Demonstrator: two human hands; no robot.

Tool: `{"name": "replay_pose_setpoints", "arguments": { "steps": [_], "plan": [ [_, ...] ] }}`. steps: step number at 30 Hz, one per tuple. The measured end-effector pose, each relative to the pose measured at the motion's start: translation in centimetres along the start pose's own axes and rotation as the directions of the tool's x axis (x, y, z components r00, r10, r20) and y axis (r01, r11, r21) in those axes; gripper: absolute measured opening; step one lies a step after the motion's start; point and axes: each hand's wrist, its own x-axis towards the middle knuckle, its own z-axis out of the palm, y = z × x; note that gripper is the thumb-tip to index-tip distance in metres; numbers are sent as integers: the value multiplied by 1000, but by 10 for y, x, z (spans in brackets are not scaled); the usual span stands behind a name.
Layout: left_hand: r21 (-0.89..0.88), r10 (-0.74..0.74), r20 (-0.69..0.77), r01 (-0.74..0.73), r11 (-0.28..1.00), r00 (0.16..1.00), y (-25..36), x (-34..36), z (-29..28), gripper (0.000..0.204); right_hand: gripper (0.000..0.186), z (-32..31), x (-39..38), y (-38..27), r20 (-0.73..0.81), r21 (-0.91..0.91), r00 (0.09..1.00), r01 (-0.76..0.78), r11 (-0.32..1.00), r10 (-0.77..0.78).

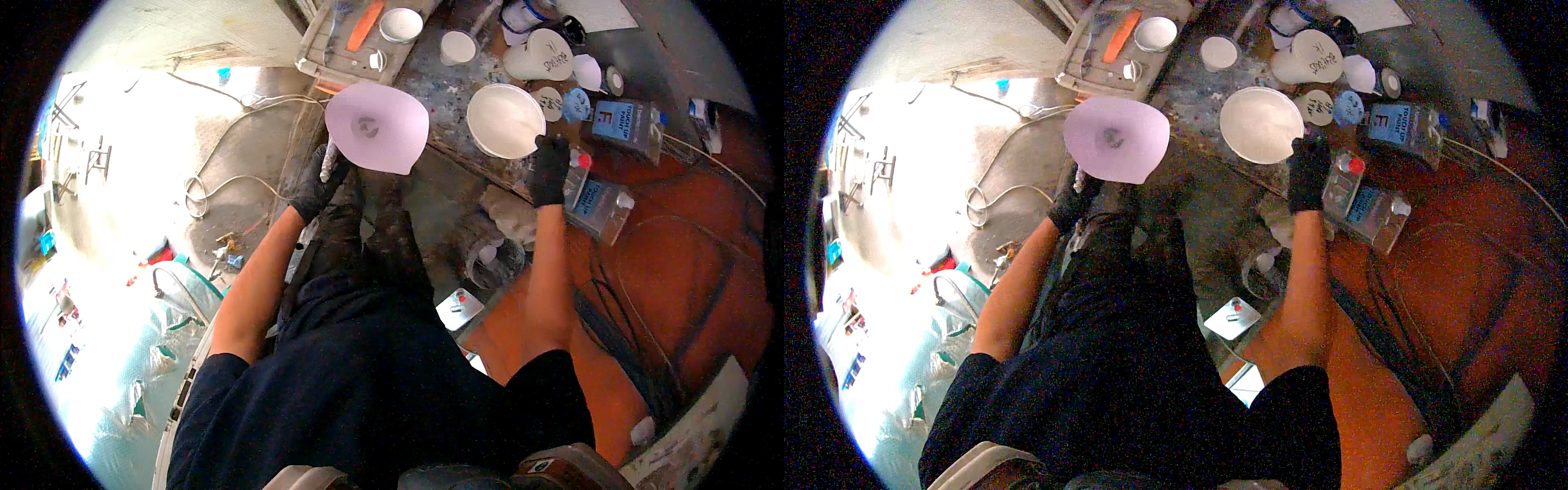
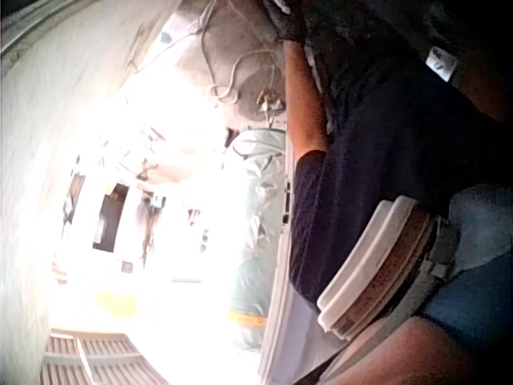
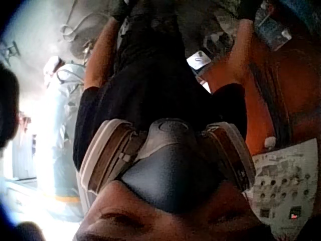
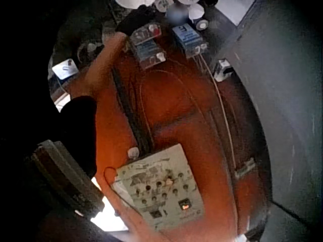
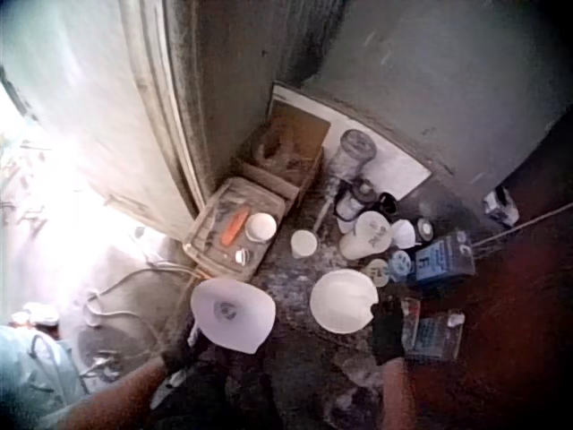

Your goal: The person spray paints a white car hood with a paint gun, then walks to a workbench to mix paint in a cup using a funnel, and returns to continue spraying the hood. The car is masked with plastic and tape, and the person wears gloves and a respirator.

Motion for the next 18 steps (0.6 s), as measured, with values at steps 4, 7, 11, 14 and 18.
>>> {"name": "replay_pose_setpoints", "arguments": {
  "steps": [4,7,11,14,18],
  "plan": [
    [139,-99,10,97,985,995,15,23,13,32,15,-30,-7,-72,262,-420,919,383,823,-294],
    [184,59,2,-58,981,998,0,39,20,32,10,-15,-21,-135,250,-413,942,314,855,-225],
    [221,31,19,-34,975,999,15,46,29,38,8,-2,-35,-190,318,-573,921,377,728,-226],
    [165,156,-5,-153,974,988,7,50,38,43,12,16,-44,-215,364,-610,902,419,672,-232],
    [18,97,-13,-97,995,995,0,47,45,43,29,39,-51,-230,369,-664,887,460,590,-276]
  ]
}}
